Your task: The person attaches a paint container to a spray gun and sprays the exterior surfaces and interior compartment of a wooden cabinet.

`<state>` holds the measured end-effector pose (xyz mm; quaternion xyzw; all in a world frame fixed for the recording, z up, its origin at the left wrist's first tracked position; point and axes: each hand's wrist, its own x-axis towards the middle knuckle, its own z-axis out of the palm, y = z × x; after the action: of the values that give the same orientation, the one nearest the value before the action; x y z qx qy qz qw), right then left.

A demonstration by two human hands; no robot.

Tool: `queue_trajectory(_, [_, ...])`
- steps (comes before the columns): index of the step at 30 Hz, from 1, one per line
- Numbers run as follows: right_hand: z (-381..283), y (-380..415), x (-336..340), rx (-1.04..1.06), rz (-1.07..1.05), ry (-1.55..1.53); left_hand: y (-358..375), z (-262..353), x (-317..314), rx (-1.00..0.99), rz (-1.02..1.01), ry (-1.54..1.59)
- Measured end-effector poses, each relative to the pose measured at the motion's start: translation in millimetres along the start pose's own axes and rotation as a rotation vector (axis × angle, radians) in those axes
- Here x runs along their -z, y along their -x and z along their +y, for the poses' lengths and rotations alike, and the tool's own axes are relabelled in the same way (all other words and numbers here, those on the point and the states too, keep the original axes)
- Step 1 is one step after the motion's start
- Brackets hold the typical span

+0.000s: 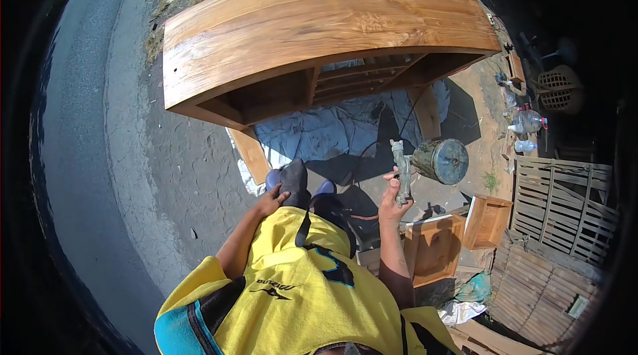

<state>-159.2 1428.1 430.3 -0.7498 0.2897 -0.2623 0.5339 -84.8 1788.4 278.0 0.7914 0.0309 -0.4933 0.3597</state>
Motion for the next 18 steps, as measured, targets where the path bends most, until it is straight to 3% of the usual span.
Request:
queue_trajectory(2, [-6,8,-17,-0.033,0.033,-0.025,-15,2,39,-0.234,-0.024,-0.074])
queue_trajectory(4, [-9,14,-43,-0.058,0.067,-0.025,-10,28,74,-0.248,0.057,-0.087])
queue_trajectory(8, [-14,43,-98,-0.145,0.123,0.006,-54,5,130,-0.361,0.003,0.109])
queue_trajectory(12, [-46,97,-183,-0.206,0.253,-0.082,-51,-26,210,-0.562,-0.038,-0.064])
queue_trajectory(14, [-79,138,-227,-0.297,0.292,-0.103,-27,-38,247,-0.617,-0.142,-0.137])
queue_trajectory(16, [-109,168,-274,-0.248,0.305,-0.189,24,-27,283,-0.605,-0.286,-0.201])
queue_trajectory(18, [-141,199,-314,-0.268,0.303,-0.242,34,-49,291,-0.823,-0.478,-0.24])
